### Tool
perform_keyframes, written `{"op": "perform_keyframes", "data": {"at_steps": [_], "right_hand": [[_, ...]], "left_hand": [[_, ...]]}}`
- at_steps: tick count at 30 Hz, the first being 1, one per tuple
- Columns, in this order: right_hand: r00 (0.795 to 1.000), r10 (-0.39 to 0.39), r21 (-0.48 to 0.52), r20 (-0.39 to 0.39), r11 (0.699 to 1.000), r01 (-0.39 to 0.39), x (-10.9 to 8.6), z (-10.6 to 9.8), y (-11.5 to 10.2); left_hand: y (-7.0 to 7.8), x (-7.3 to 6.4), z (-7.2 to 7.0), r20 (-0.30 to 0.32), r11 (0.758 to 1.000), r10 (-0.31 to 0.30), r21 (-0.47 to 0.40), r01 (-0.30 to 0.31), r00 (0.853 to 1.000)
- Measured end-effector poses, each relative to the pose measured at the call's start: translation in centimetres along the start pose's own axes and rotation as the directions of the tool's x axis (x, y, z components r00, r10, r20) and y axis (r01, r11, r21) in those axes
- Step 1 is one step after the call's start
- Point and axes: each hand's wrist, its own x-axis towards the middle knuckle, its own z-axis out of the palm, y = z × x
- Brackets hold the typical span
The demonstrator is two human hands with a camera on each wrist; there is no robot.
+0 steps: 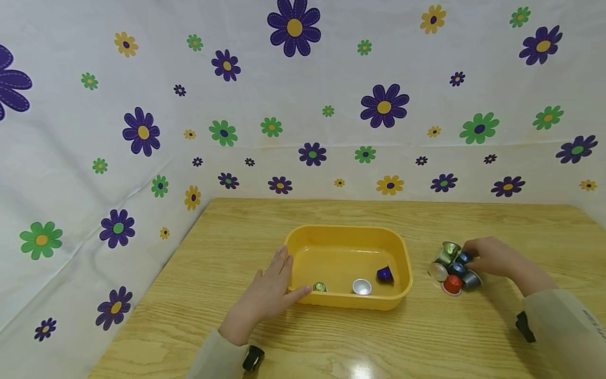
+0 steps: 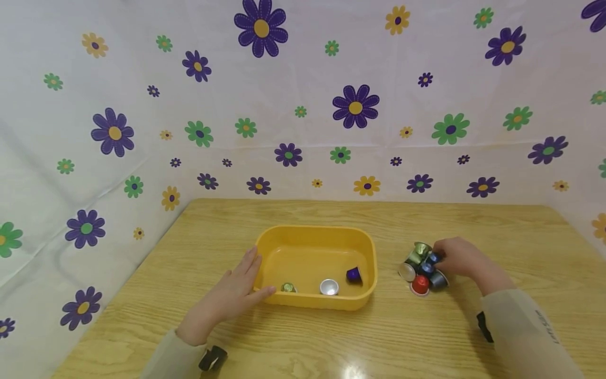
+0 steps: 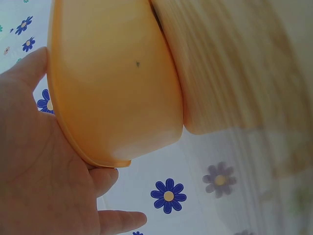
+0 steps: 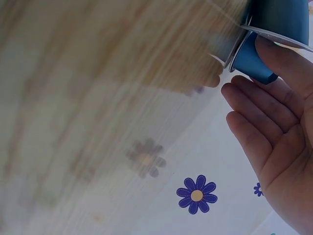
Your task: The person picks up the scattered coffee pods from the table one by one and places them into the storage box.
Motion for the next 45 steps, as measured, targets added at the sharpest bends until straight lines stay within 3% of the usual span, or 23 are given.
{"op": "perform_keyframes", "data": {"at_steps": [18,25,36,45], "right_hand": [[0.998,0.015,0.042,-0.061,0.999,-0.012,-0.74,0.04,0.47],[0.998,0.035,0.034,-0.054,0.999,-0.033,-0.63,0.10,0.34],[0.999,0.005,0.034,-0.036,0.999,-0.004,-0.37,0.17,0.37],[0.997,0.021,0.034,-0.071,0.999,-0.018,-0.86,-0.04,0.36]], "left_hand": [[0.04,-0.01,-0.08,0.000,1.000,0.000,-0.003,0.000,1.000],[-0.05,0.00,-0.03,0.000,1.000,-0.004,0.000,0.004,1.000],[-0.02,0.06,0.00,-0.004,1.000,0.000,0.001,0.000,1.000],[-0.02,0.11,0.01,-0.003,1.000,-0.003,-0.007,0.003,1.000]]}}
